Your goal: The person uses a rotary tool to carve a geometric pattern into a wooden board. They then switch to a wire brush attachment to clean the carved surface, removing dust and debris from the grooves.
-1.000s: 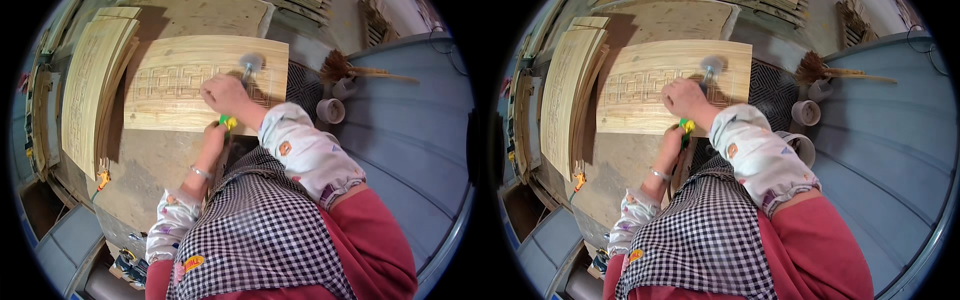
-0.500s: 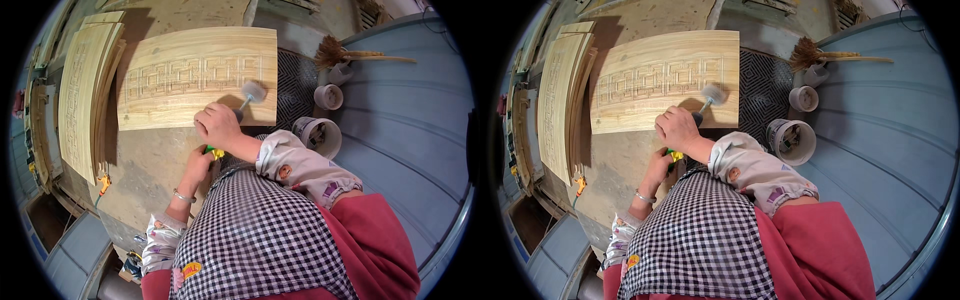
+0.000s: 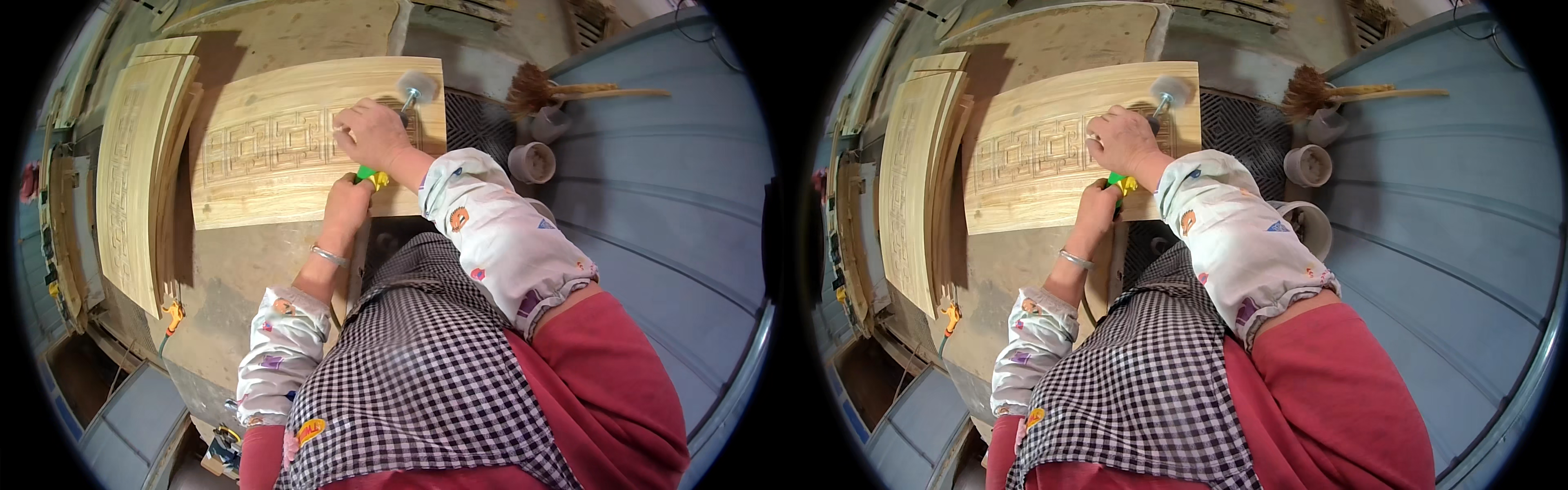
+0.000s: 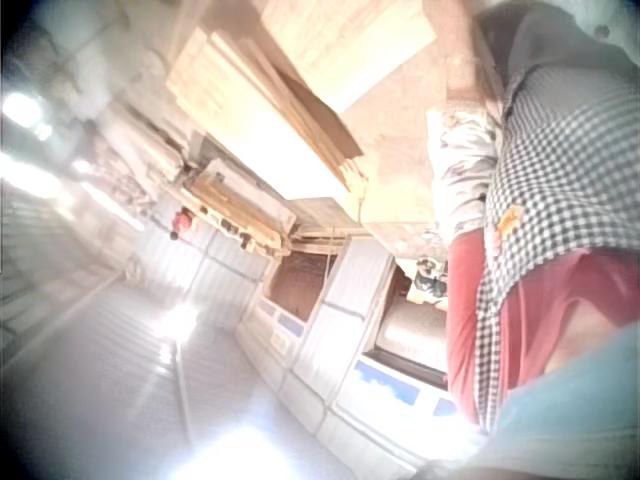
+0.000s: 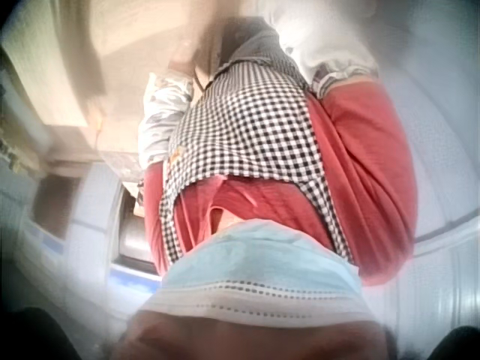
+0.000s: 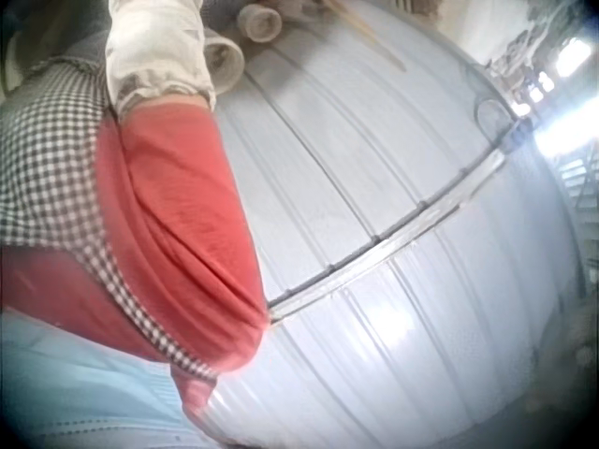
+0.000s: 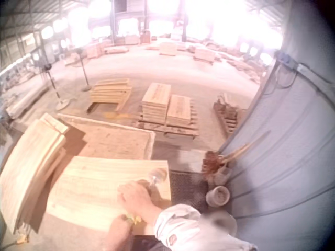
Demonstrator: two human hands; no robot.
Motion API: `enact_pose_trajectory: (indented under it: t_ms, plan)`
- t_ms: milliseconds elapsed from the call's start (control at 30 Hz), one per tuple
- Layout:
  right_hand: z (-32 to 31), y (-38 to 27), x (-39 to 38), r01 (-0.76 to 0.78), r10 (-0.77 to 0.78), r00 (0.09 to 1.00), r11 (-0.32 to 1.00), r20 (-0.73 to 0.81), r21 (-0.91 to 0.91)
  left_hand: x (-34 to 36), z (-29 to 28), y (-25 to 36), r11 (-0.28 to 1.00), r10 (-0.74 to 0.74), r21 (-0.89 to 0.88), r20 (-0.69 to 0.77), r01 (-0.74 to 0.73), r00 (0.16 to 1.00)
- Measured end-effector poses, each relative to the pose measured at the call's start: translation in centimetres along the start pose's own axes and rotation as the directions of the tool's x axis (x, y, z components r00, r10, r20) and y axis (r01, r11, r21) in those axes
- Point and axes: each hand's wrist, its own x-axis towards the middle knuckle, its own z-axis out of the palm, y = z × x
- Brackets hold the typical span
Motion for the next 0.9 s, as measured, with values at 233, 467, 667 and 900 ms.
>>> enact_pose_trajectory:
  t_ms: [233,467,667,900]
  plan:
    - [-0.2,-5.7,-7.0,-0.042,0.038,0.998,0.996,0.053,0.073,-8.2,-1.4,-3.5,0.992,-0.120,-0.038,0.110,0.124,0.987]
    - [0.0,-5.1,-6.7,-0.017,0.011,0.999,0.992,0.049,0.122,-7.8,-0.1,-4.6,0.969,-0.094,-0.224,0.068,0.108,0.993]
    - [0.1,0.1,-0.1,0.062,-0.061,0.998,0.997,-0.023,0.056,-0.8,0.6,-0.8,0.983,-0.082,-0.159,0.047,0.088,0.996]
    - [1.7,-7.5,-7.0,0.007,-0.018,0.994,0.994,0.108,0.106,-8.9,-2.0,-7.6,0.945,-0.161,-0.279,0.056,0.170,0.985]
